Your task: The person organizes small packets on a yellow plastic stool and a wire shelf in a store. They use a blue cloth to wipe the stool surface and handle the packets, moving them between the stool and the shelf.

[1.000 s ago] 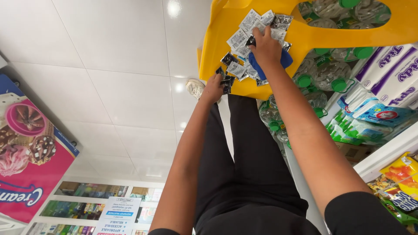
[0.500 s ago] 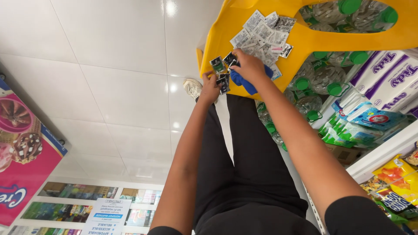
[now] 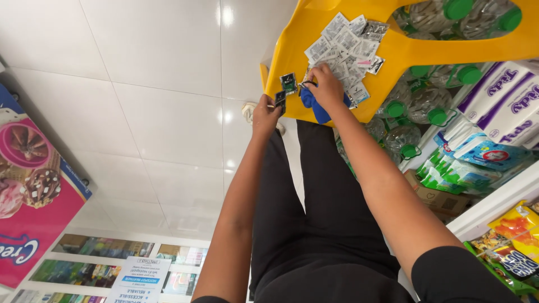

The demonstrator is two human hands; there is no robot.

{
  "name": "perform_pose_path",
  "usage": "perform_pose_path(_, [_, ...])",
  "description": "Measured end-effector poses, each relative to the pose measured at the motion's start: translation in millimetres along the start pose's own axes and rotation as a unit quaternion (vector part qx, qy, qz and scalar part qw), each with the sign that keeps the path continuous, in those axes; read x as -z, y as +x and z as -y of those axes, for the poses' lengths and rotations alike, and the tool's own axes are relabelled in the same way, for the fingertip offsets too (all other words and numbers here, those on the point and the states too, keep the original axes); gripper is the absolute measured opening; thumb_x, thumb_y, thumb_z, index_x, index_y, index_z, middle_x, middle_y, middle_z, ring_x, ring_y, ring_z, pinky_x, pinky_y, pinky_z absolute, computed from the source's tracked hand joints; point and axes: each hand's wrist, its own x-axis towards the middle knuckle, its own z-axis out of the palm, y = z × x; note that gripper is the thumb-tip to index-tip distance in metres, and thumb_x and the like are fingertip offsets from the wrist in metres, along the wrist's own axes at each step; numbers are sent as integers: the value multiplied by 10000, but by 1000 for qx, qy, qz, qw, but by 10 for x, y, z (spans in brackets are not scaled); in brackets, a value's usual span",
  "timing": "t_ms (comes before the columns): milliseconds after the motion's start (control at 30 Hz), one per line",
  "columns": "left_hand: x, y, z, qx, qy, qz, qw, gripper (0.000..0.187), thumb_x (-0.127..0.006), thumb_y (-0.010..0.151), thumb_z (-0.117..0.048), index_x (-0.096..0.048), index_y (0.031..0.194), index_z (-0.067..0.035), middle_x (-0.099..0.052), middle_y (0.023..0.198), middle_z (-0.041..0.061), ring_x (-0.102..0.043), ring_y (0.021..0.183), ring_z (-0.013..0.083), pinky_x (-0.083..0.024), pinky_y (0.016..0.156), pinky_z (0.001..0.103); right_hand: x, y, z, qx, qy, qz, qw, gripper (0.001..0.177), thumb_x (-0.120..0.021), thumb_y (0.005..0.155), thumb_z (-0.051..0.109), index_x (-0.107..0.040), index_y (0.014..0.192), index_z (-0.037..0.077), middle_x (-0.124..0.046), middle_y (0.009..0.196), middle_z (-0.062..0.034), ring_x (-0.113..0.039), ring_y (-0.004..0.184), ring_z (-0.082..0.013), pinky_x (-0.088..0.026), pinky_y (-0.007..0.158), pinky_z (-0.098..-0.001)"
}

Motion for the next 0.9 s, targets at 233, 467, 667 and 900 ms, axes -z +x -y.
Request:
perform_pose_path(233, [135,-181,-711,-58,-46,-57,996,179,-633,829,-65,-469,810,-134,-654,893,125,-688,999,338,-575,863,396,83,-116,-661,-12,166,-59,984,197,-782,941,257,-612,1037,229,-734,1010,-13,-663,920,-280,-509,817,-442])
perform_pose_path(467, [-312,47,-785,-73,-195,59,976,221,-586,836,-51,-421,728,-151,-609,881,55,-592,848,213,-463,755,363,362,-342,-752,-34,479,-19,877,337,-796,913,105,-633,1206,147,-705,1079,5,-645,909,-33,-526,875,-215])
perform_pose_path(667, [-622,-18,-998,-33,-347,154,925,311,-655,922,-52,-457,725,-188,-484,668,-117,-518,642,27,-410,623,171,226,-311,-723,-44,528,-1,848,327,-807,900,97,-627,1167,155,-675,1032,41,-647,817,-6,-537,798,-165])
perform_pose_path(900, [-584,-34,-1148,-35,-352,111,929,329,-771,886,-75,-489,751,-175,-616,701,-73,-569,672,16,-412,604,161,470,-269,-504,-13,469,51,881,314,-795,954,247,-624,1192,134,-590,1076,-7,-610,895,-61,-533,838,-244])
